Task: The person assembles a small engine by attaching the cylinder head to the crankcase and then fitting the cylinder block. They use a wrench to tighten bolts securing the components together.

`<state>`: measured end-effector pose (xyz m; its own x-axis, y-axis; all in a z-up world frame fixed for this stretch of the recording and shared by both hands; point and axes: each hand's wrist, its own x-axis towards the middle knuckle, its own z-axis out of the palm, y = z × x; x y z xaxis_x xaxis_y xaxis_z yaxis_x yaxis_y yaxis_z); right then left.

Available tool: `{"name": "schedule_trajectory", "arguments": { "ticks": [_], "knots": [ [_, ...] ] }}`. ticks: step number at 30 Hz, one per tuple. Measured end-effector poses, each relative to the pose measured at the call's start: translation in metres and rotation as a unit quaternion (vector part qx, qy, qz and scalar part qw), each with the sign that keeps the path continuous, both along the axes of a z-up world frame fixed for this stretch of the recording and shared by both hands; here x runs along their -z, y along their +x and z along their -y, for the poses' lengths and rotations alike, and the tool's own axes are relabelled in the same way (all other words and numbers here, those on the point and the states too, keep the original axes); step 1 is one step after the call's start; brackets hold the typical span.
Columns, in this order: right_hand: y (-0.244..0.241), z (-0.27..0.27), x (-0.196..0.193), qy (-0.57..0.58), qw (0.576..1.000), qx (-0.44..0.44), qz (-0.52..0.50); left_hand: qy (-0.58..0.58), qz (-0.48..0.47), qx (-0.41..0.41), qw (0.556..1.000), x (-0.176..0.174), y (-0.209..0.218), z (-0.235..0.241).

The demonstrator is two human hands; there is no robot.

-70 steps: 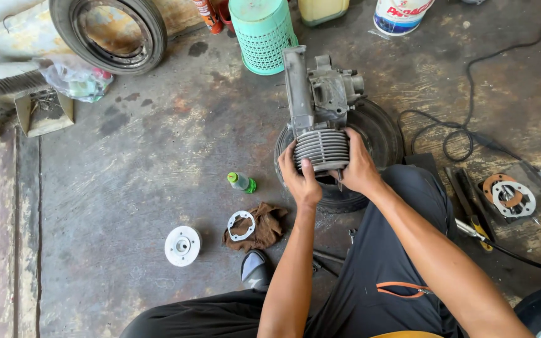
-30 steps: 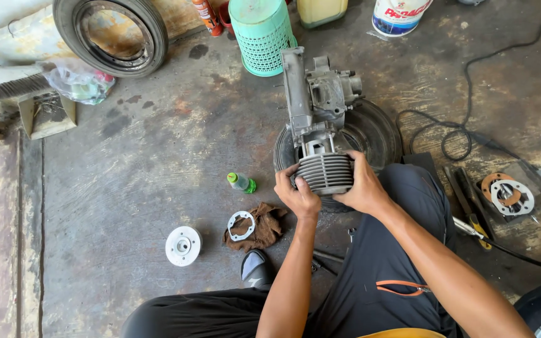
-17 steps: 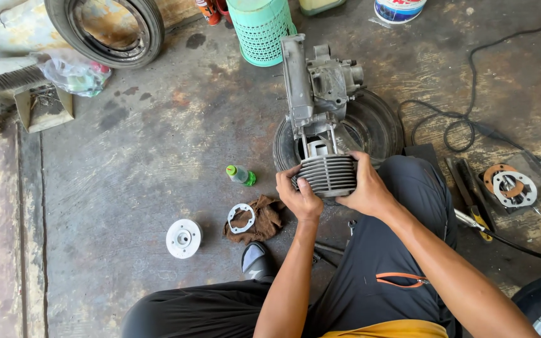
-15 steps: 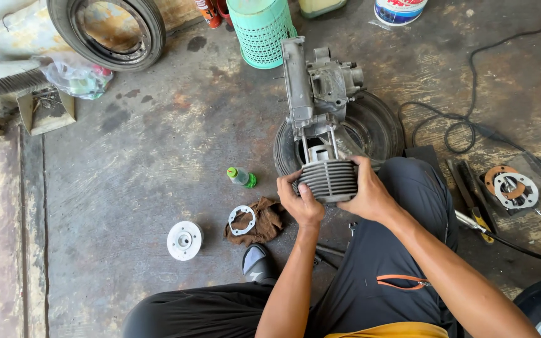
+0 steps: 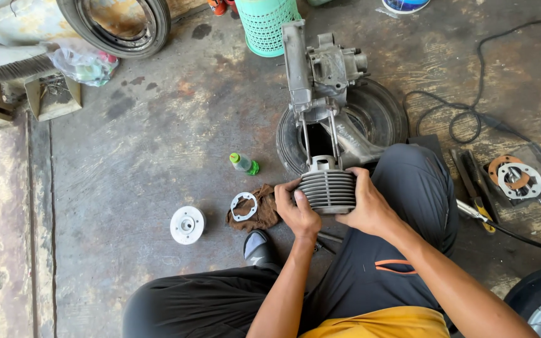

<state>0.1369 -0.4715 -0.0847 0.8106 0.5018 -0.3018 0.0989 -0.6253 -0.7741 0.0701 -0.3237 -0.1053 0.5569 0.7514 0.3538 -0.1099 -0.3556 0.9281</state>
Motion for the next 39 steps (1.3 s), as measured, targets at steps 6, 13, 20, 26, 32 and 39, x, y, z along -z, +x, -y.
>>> {"name": "schedule_trajectory", "arguments": {
  "ticks": [6, 13, 20, 26, 32, 39],
  "knots": [
    [-0.013, 0.002, -0.015, -0.036, 0.999, 0.018, -0.019, -0.045, -0.056, 0.020, 0.997, -0.006, -0.016, -0.002],
    [-0.022, -0.025, -0.056, -0.045, 0.998, 0.004, -0.040, -0.065, -0.160, 0.034, 0.984, -0.053, -0.028, -0.031],
    [-0.019, -0.082, -0.060, -0.052, 0.995, -0.052, -0.072, -0.031, -0.501, 0.195, 0.843, -0.120, -0.045, -0.121],
    [-0.017, -0.179, -0.059, 0.081, 0.994, -0.052, -0.055, 0.085, -0.489, 0.269, 0.825, -0.136, -0.066, -0.227],
    [-0.018, -0.316, -0.012, 0.099, 0.994, -0.036, -0.035, 0.089, -0.505, 0.111, 0.851, -0.081, -0.081, -0.326],
    [-0.016, -0.424, 0.107, -0.016, 0.995, -0.086, -0.046, -0.024, -0.556, 0.045, 0.829, 0.079, -0.091, -0.416]
  ]
}}
